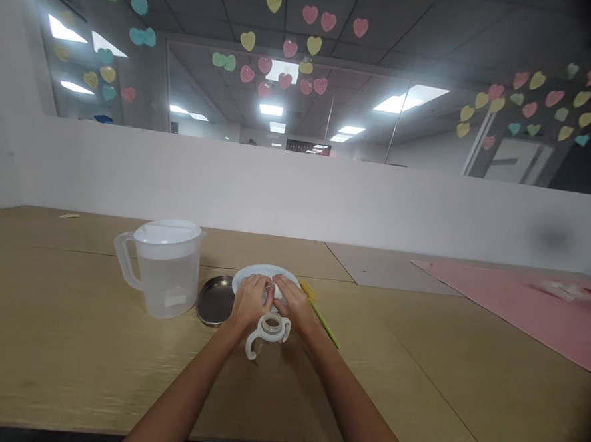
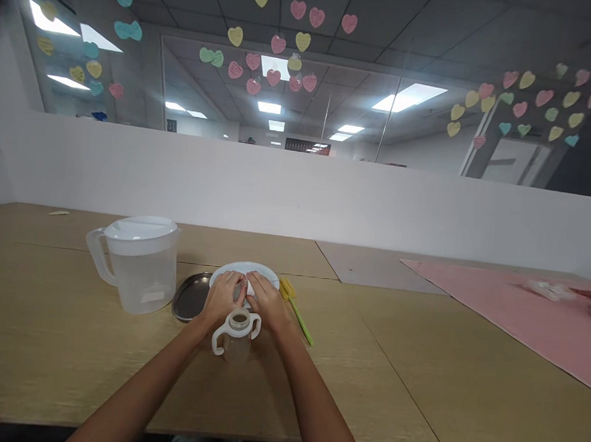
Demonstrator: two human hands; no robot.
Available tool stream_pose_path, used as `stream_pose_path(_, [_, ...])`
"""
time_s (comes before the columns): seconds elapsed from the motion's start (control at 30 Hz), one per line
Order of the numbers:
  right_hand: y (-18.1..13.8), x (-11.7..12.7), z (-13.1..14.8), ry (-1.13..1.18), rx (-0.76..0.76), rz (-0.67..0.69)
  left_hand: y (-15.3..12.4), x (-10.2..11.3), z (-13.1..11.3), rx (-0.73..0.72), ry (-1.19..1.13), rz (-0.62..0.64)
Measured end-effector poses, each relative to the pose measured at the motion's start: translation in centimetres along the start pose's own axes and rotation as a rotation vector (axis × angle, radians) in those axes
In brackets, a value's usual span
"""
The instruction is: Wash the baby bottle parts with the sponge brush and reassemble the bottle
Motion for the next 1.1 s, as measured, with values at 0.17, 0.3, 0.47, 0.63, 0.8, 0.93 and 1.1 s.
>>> stream_pose_path(0.17, [0.5,0.4,0.3,-0.017,0.009,-0.026,0.1,0.6,0.4,-0.003,0.033,-0.056])
stream_pose_path(0.3, [0.7,0.5,0.3,-0.034,-0.013,-0.04,0.1,1.0,0.6,-0.026,0.031,-0.07])
stream_pose_path(0.47, [0.7,1.0,0.8,-0.045,-0.037,-0.088,-0.3,1.1,0.6,-0.112,0.041,-0.099])
stream_pose_path(0.63, [0.7,1.1,0.9,-0.066,-0.015,-0.049,-0.9,1.1,1.1,-0.201,0.075,-0.064])
stream_pose_path(0.8, [0.8,1.0,0.7,-0.107,0.015,-0.012,-1.2,1.2,1.4,-0.271,0.101,-0.068])
stream_pose_path(0.93, [1.2,1.2,0.7,-0.059,-0.005,0.05,-1.3,1.3,1.8,-0.345,0.159,-0.128])
stream_pose_path(1.1, [1.4,1.4,0.6,0.007,-0.067,0.098,-1.6,1.4,2.2,-0.491,0.329,-0.209])
Point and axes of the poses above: each hand's wrist, its own y-axis towards the middle knuckle, its own x-axis out of the back of the hand, z = x × y, the point moved 2 cm from there along y, towards the middle knuckle, and after that the axes turned 5 degrees about -y, right-handed, at the moved point
